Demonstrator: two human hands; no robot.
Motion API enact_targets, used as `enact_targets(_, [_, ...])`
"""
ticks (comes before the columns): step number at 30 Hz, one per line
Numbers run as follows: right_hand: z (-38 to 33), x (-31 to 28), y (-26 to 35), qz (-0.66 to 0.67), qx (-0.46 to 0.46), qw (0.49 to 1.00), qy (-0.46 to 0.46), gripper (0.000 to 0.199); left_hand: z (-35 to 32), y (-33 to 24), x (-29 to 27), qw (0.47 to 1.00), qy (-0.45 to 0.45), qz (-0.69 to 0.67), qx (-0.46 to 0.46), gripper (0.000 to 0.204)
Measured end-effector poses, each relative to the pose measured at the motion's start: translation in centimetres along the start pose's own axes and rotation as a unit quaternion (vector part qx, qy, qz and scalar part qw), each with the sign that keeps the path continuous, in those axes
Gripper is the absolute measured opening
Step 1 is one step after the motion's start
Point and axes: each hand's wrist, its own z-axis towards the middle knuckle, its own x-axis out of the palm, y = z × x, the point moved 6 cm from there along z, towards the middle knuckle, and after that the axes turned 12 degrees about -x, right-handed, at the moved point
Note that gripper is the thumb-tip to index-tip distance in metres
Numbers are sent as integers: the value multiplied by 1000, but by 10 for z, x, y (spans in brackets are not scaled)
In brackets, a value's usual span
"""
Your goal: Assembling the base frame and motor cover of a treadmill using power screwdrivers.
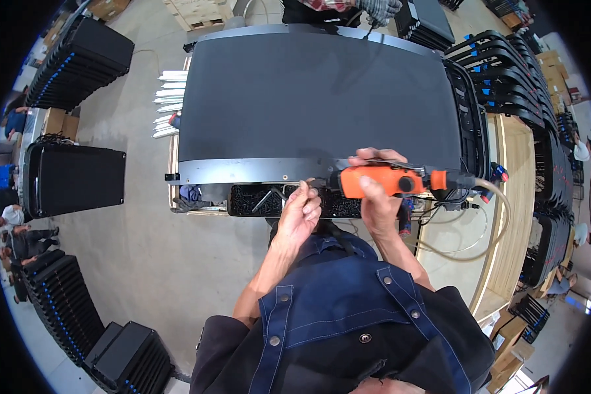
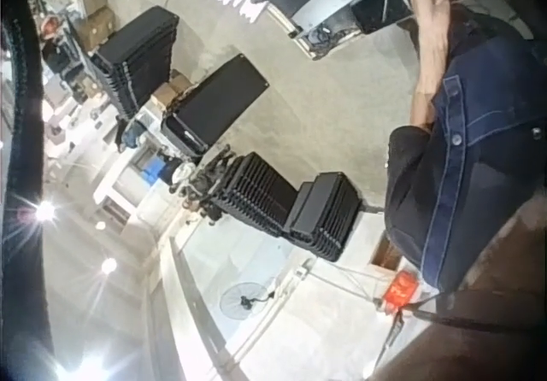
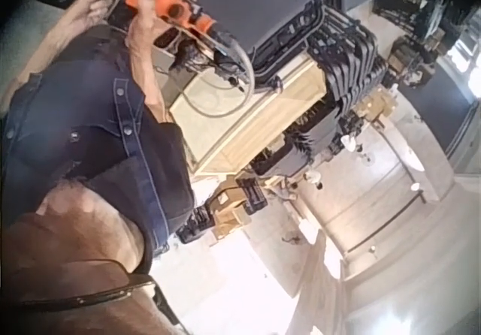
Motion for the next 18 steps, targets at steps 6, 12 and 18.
enact_targets(6, [-10,79,-35,-120,-36,985,123,49,-2,-35,-23,993,-4,-87,-78,29])
enact_targets(12, [-4,109,-56,-148,-35,969,194,48,-32,-41,-39,985,-128,71,-87,33])
enact_targets(18, [-9,123,-57,-242,-87,935,245,43,-74,-52,-52,976,-109,156,-109,36])
